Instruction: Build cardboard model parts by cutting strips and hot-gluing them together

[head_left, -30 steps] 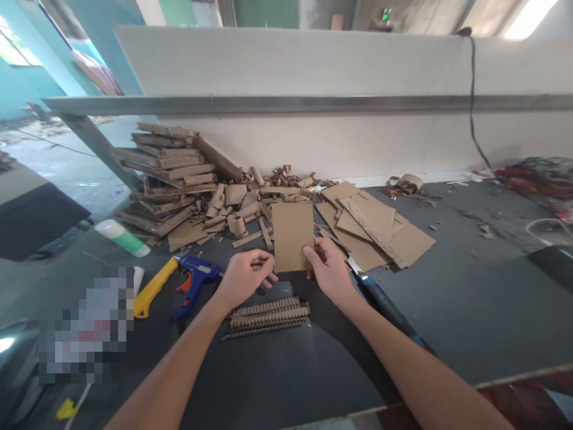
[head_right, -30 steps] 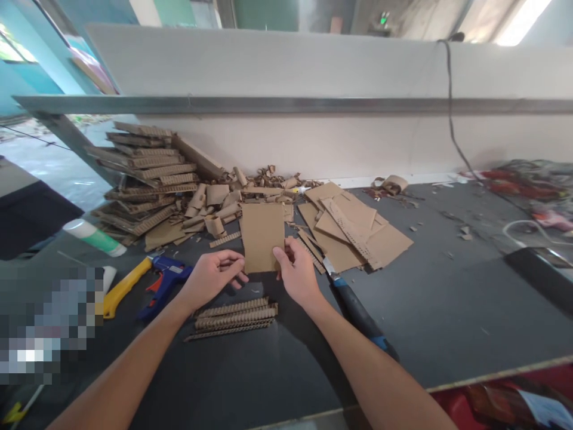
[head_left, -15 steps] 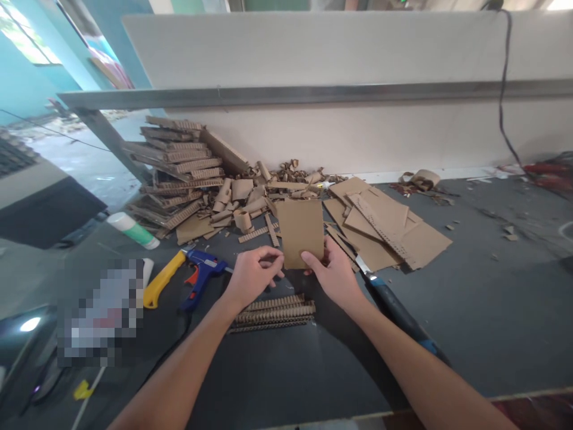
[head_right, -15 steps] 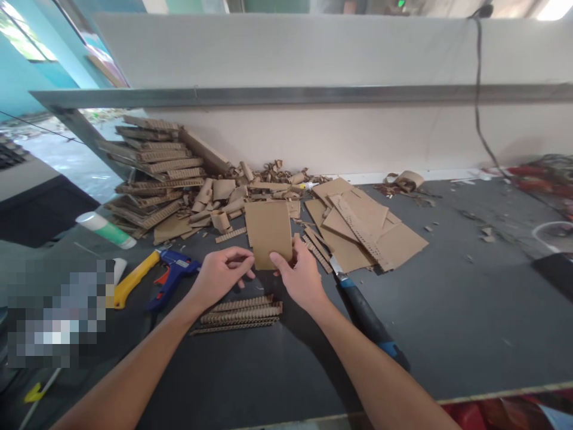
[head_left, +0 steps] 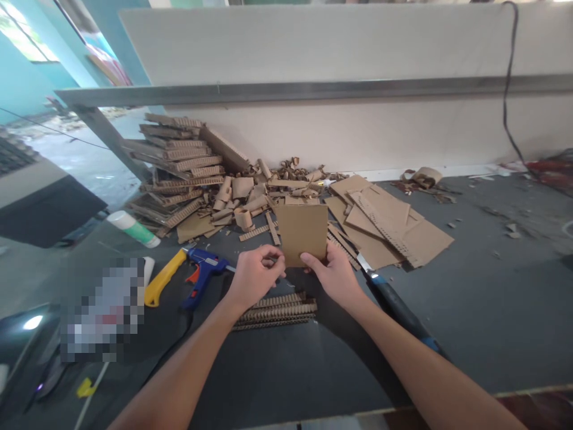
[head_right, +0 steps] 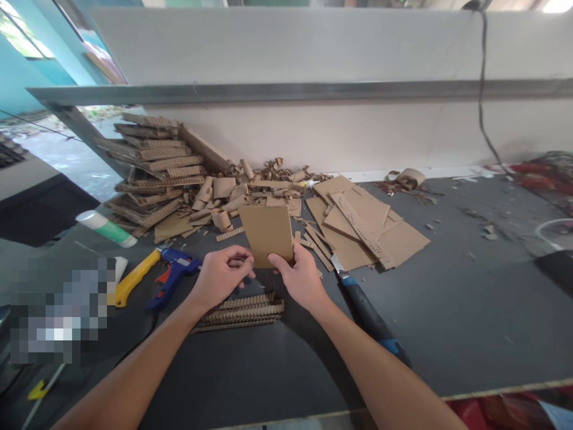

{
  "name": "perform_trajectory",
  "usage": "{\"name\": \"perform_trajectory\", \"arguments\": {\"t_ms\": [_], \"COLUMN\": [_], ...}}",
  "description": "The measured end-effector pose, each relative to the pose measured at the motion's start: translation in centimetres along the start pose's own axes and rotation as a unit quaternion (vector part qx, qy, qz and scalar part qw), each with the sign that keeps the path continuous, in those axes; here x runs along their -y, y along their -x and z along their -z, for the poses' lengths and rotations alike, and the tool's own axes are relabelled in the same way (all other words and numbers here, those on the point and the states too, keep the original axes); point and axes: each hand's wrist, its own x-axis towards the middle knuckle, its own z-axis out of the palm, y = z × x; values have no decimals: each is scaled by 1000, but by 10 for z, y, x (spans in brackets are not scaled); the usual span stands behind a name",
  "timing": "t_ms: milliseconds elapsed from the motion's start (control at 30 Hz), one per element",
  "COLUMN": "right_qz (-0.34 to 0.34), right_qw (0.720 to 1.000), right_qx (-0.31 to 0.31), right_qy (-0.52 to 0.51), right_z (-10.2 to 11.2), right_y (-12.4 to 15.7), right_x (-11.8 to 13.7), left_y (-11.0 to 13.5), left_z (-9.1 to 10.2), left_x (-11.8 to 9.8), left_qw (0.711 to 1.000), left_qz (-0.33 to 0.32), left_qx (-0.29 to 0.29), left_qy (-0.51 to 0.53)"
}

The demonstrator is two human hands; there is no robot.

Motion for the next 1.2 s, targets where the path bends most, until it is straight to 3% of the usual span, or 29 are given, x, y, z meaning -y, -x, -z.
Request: {"name": "perform_trajectory", "arguments": {"t_ms": [167,400,600,1200], "right_qz": [14,29,33,59], "right_qw": [1000,999,999,998], "right_qx": [-4,-4,-5,-16], "right_qy": [16,19,19,11], "right_z": [-1,-2,-3,-4], "right_y": [0,0,0,1], "right_x": [0,-1,-2,3], "left_y": [0,-1,0,-5], "left_z": [-1,-1,1,6], "left_x": [2,-1,-5,-9], "left_qw": [1000,984,973,1000], "left_qz": [-15,-85,-106,-28], "left_qx": [-21,-61,-69,12], "left_qy": [-14,-145,-191,-5]}}
